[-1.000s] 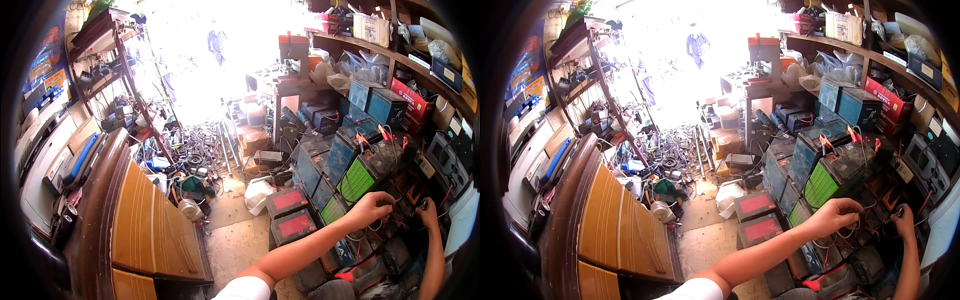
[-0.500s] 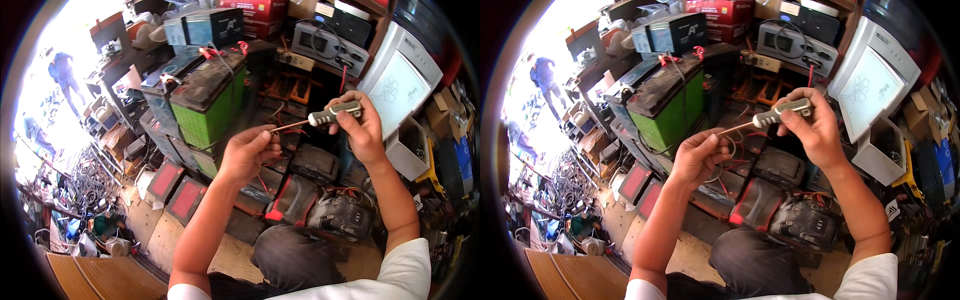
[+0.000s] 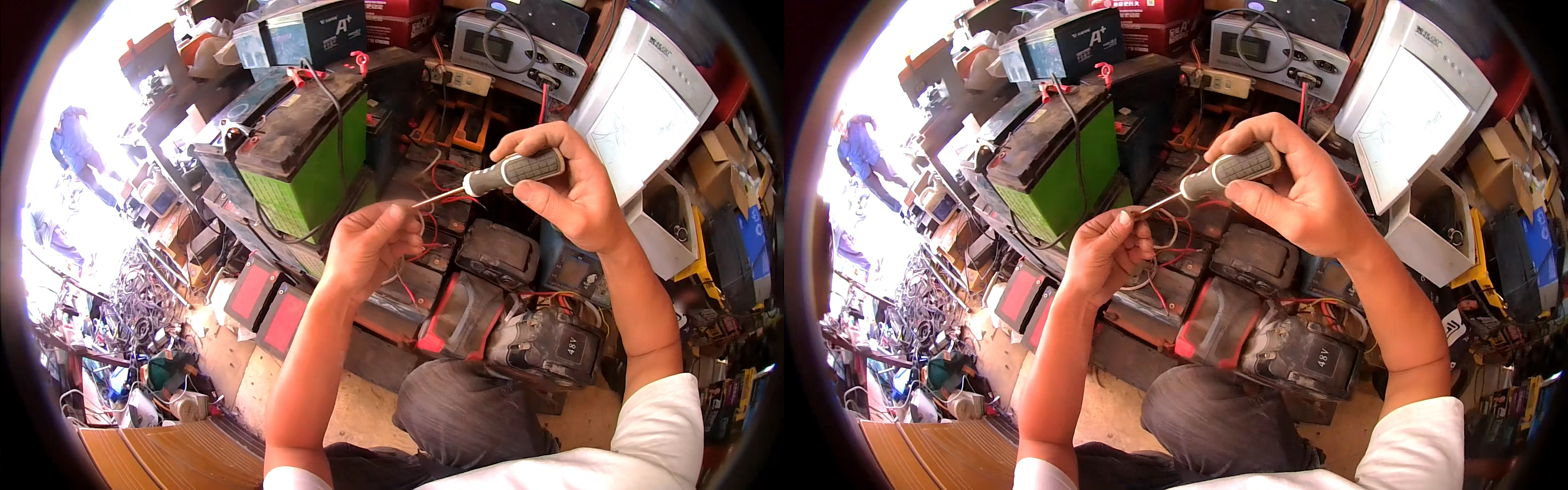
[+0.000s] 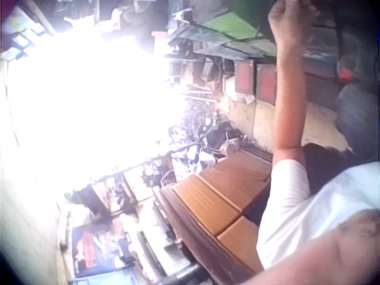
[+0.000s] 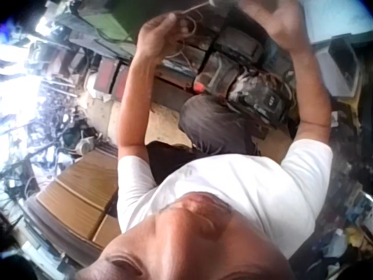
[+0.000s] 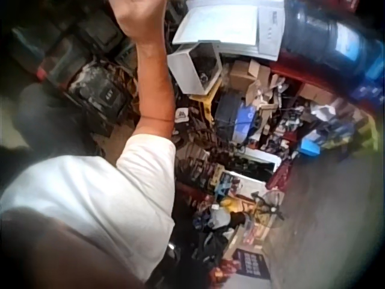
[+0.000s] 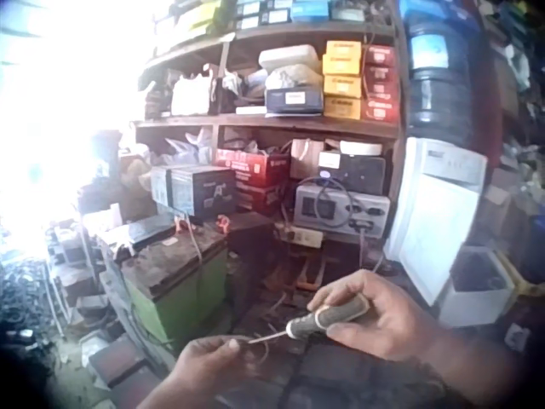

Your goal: The person sits on the floor in a cluttered workshop and uses a screwdriver to tighten terminal screws on several large batteries. They also use a multimeter to test connections and handle various wires and alligator clips attached to the battery terminals.

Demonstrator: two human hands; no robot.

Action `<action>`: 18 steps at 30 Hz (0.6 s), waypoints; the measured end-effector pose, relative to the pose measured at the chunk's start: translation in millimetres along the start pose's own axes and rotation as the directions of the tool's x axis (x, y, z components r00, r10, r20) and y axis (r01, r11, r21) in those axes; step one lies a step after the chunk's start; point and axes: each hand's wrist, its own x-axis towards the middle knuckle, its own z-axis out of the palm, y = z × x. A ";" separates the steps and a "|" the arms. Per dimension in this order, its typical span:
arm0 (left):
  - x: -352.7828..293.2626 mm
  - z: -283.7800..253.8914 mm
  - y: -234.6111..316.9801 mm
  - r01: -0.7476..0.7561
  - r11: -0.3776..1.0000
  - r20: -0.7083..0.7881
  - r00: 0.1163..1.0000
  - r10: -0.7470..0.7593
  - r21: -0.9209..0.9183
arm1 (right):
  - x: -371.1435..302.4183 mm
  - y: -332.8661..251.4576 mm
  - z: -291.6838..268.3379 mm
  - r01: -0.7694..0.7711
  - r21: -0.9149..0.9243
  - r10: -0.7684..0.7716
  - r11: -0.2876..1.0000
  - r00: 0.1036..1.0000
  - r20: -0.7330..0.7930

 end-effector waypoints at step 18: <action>21.9 33.2 -8.3 -0.225 0.957 -0.153 0.955 0.253 0.181 | 37.7 42.7 48.8 -0.367 0.156 0.340 0.917 0.924 0.177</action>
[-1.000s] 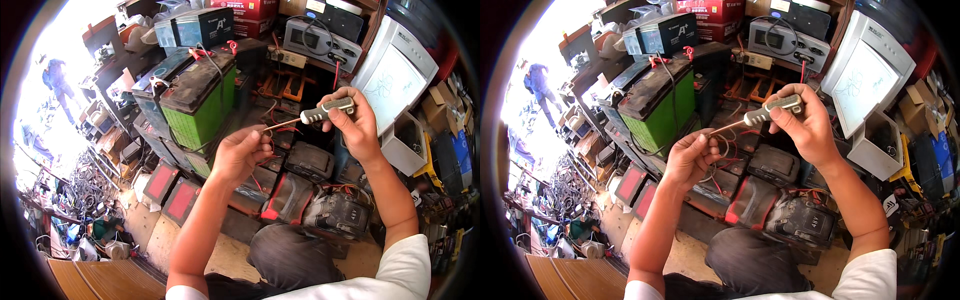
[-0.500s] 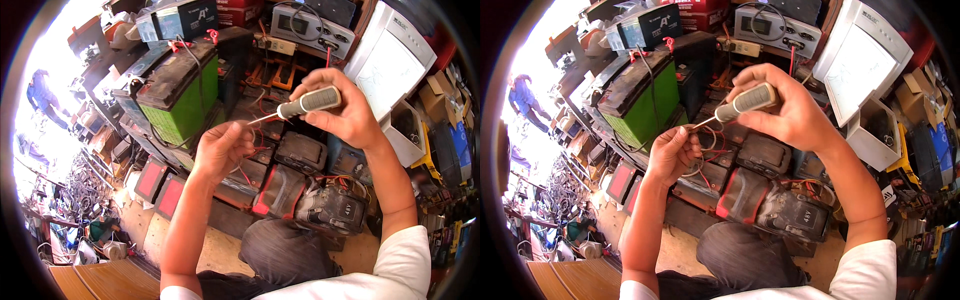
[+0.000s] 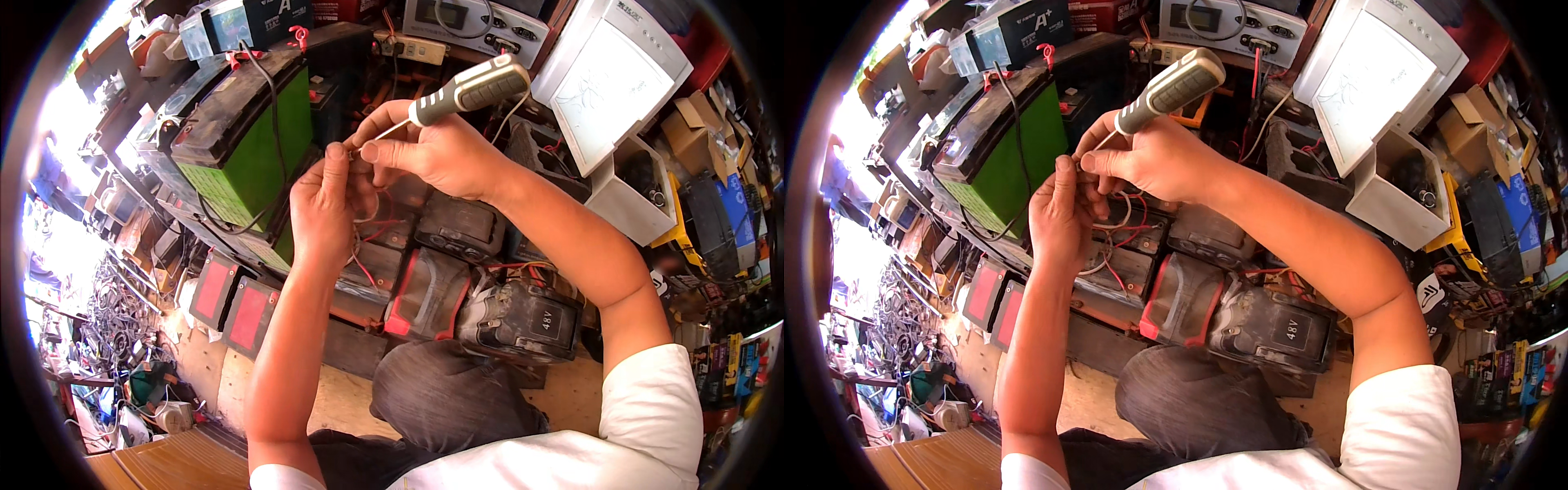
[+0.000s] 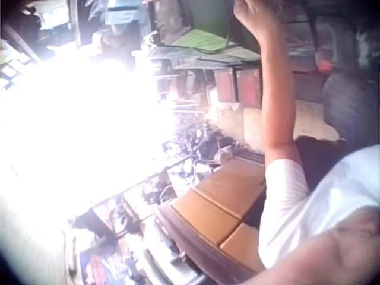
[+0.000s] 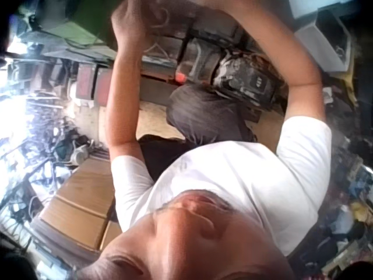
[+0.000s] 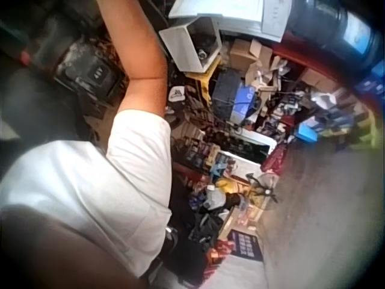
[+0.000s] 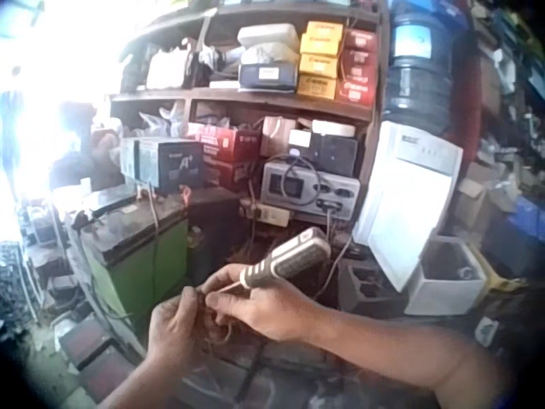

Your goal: The person sits on the floor in a cluttered workshop and uses a screwdriver to tighten terminal screws on several large batteries. They also use a multimeter to test connections and handle various wires and alligator clips attached to the battery terminals.

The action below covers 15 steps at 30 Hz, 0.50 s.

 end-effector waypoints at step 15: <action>25.9 -9.7 -57.5 -0.282 0.669 0.243 0.958 0.154 0.687 | -31.0 68.7 -66.3 -0.169 -0.251 0.084 0.953 0.944 -0.318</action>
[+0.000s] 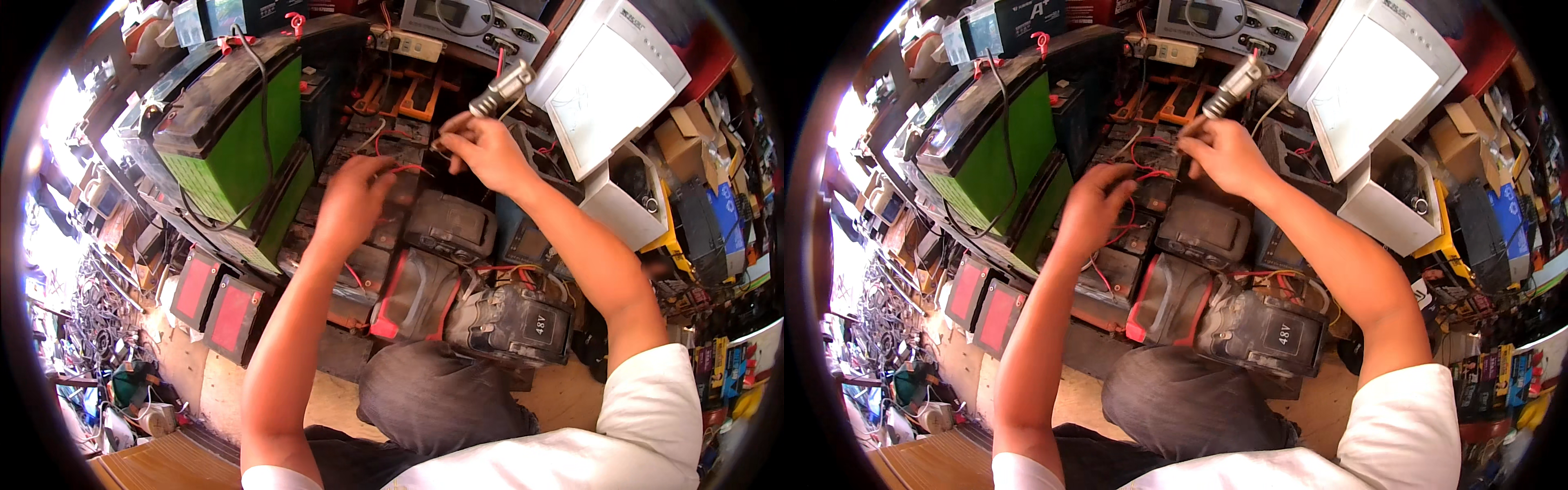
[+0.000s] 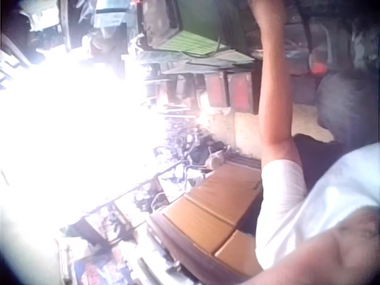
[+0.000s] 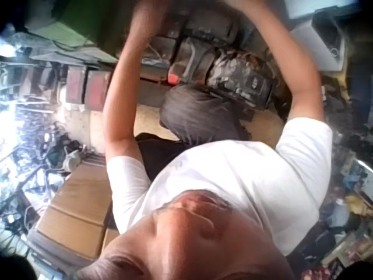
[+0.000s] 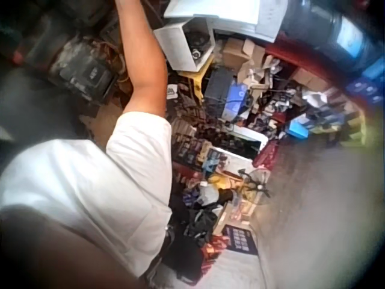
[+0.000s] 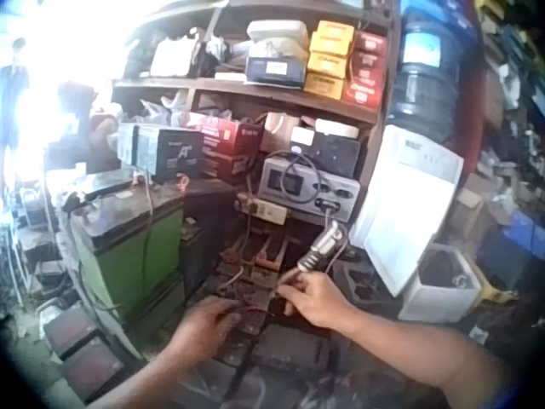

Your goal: The person sits on the floor in a cluttered workshop and uses a screwdriver to tighten terminal screws on several large batteries. They also use a multimeter to test connections and handle various wires and alligator clips attached to the battery terminals.

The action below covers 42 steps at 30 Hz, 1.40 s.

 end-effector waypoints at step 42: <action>12.5 -33.6 -62.7 0.209 0.977 -0.066 0.976 -0.206 0.039 | 11.9 27.7 30.9 -0.229 0.234 0.177 0.945 0.958 0.226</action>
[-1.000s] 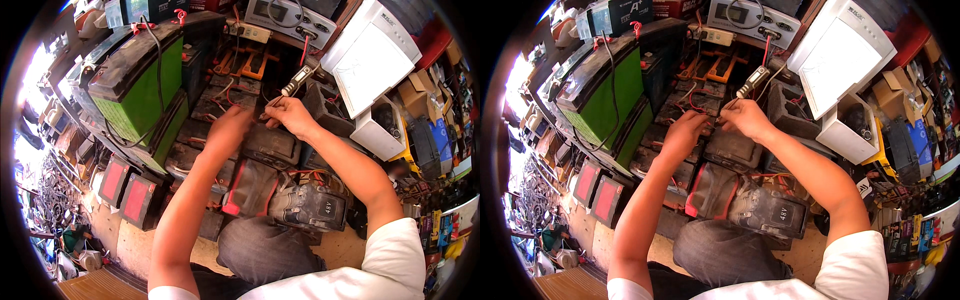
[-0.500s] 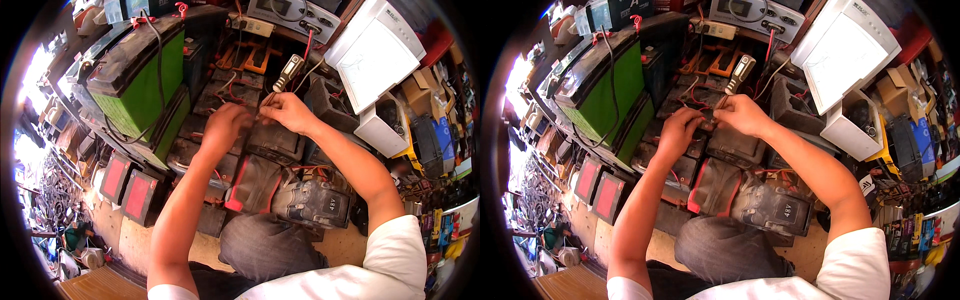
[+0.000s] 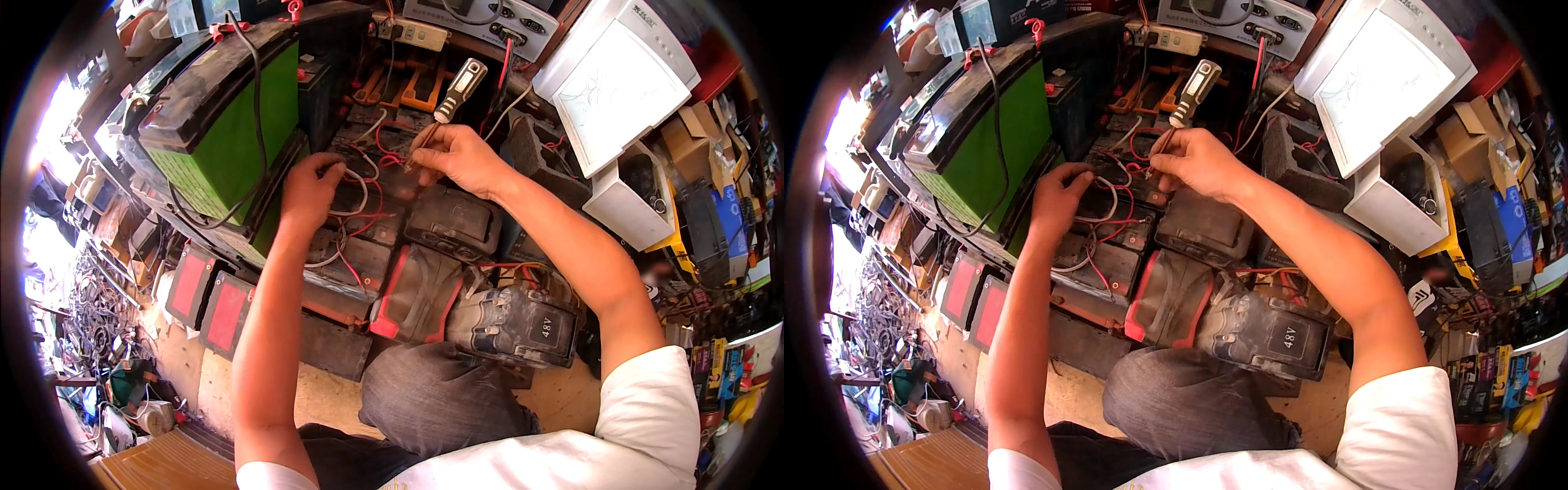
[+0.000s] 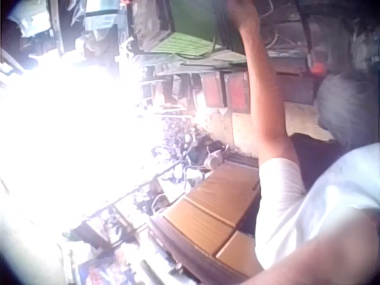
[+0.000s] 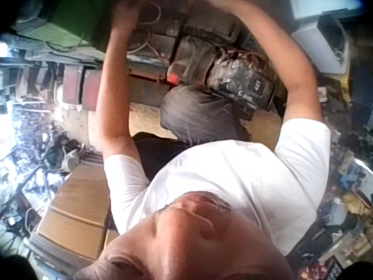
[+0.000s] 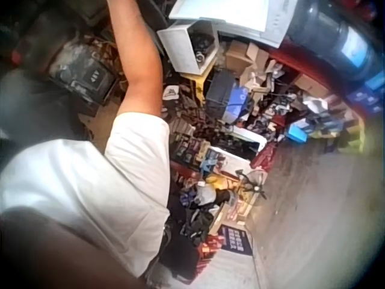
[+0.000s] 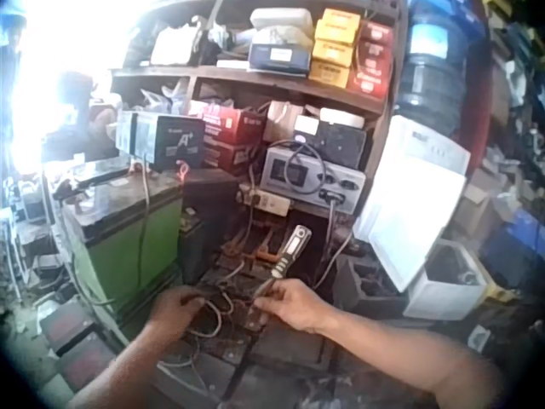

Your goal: The person sits on the floor in a cluttered workshop and uses a screwdriver to tighten terminal screws on several large batteries. They also use a multimeter to test connections and handle various wires and alligator clips attached to the battery terminals.

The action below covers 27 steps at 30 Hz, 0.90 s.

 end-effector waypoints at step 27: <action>-30.9 29.4 46.7 -0.025 0.932 0.123 0.992 -0.021 0.361 | -4.4 0.8 -6.2 0.015 -0.046 -0.018 0.999 0.998 -0.058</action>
